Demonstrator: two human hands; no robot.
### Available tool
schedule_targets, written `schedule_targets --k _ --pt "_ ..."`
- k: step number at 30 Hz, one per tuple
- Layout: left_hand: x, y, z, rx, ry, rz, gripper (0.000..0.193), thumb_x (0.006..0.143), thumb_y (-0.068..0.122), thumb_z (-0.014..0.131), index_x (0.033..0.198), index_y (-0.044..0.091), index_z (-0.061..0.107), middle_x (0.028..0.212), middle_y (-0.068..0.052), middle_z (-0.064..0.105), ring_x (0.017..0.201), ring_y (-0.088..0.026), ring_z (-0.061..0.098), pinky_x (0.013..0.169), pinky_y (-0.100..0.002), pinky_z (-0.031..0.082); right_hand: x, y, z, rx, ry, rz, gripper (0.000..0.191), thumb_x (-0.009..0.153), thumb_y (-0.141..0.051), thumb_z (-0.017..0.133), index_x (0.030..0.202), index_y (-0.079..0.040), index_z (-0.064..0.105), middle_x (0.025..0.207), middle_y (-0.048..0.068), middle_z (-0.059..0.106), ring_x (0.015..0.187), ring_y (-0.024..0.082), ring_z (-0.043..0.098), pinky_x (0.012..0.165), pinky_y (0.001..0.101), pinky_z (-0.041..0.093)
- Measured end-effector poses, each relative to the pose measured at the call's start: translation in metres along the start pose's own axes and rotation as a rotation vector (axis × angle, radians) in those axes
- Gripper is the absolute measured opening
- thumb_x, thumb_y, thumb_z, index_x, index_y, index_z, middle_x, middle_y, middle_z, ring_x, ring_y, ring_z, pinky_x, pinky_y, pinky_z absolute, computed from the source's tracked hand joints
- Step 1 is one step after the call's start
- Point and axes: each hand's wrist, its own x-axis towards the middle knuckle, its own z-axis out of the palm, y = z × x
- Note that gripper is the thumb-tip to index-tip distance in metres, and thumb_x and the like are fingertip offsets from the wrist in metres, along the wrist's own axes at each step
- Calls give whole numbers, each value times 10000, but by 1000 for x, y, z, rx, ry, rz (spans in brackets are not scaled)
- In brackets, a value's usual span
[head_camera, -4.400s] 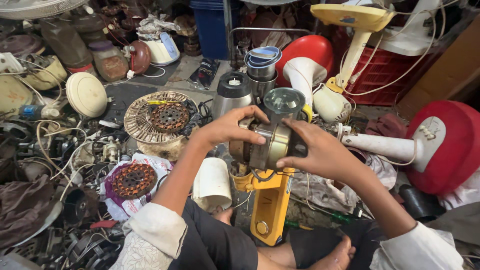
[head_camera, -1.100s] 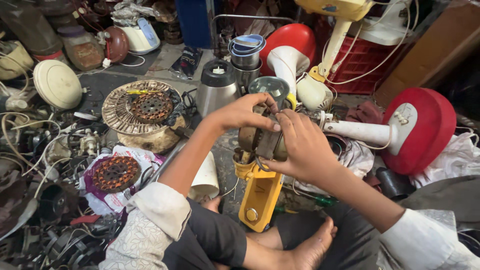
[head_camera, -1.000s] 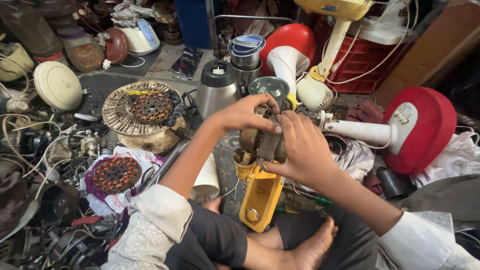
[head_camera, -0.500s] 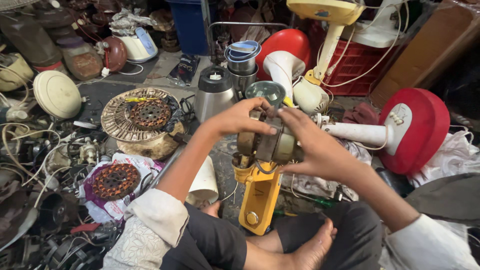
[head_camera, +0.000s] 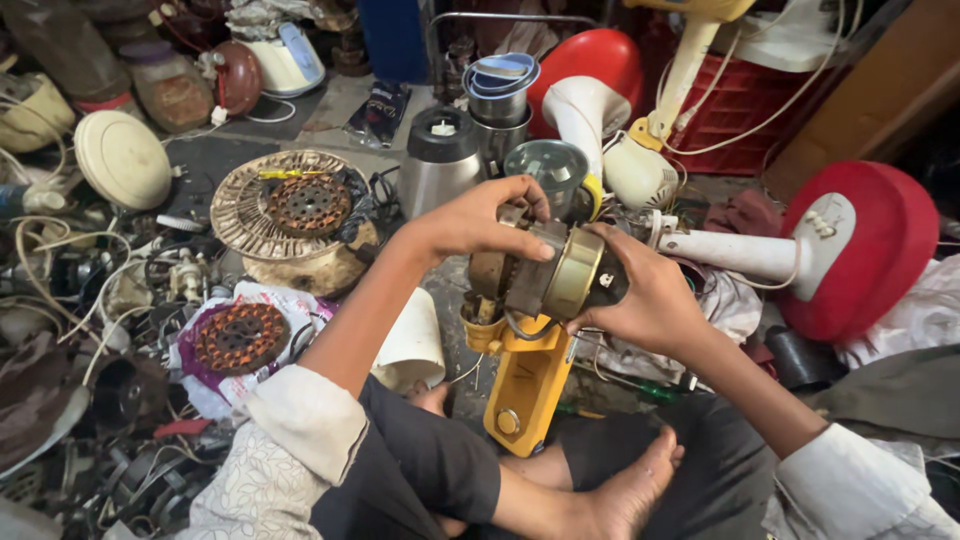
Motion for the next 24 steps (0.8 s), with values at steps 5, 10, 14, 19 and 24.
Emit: schedule_targets --k 5,10,14,19,24 --pt "-8 2 -1 -6 23 -7 485 724 290 895 1078 81 639 1027 -9 638 993 -104 588 890 -265 489 2 -2 7 60 38 -23 1075 436 -290 968 1388 -30 540 1283 187 676 1201 337 665 994 402 518" --pt "-15 6 -2 -22 28 3 500 703 289 895 1076 89 628 1034 7 628 1004 -95 583 893 -252 477 1 -9 8 49 24 15 1101 418 -302 979 1395 -41 542 1276 188 675 1184 340 662 987 412 508" --pt "-18 8 -5 22 21 -34 486 705 293 894 1058 88 631 1006 1 615 971 -106 566 849 -262 469 1 -18 5 13 7 42 1093 432 -291 963 1412 -64 535 1223 175 688 1140 350 673 953 415 522" --pt "-20 6 -6 22 17 8 493 708 310 901 1053 82 632 1017 8 619 986 -102 573 869 -259 475 2 -25 2 -2 -12 91 1061 471 -291 961 1420 -87 532 1194 167 695 1107 353 681 914 408 530" --pt "-16 2 -6 81 25 1 463 750 338 887 1047 77 646 1013 0 633 984 -102 580 870 -265 483 5 -24 3 151 -39 166 1060 420 -272 954 1384 -83 557 1249 149 710 1152 285 707 945 374 532"
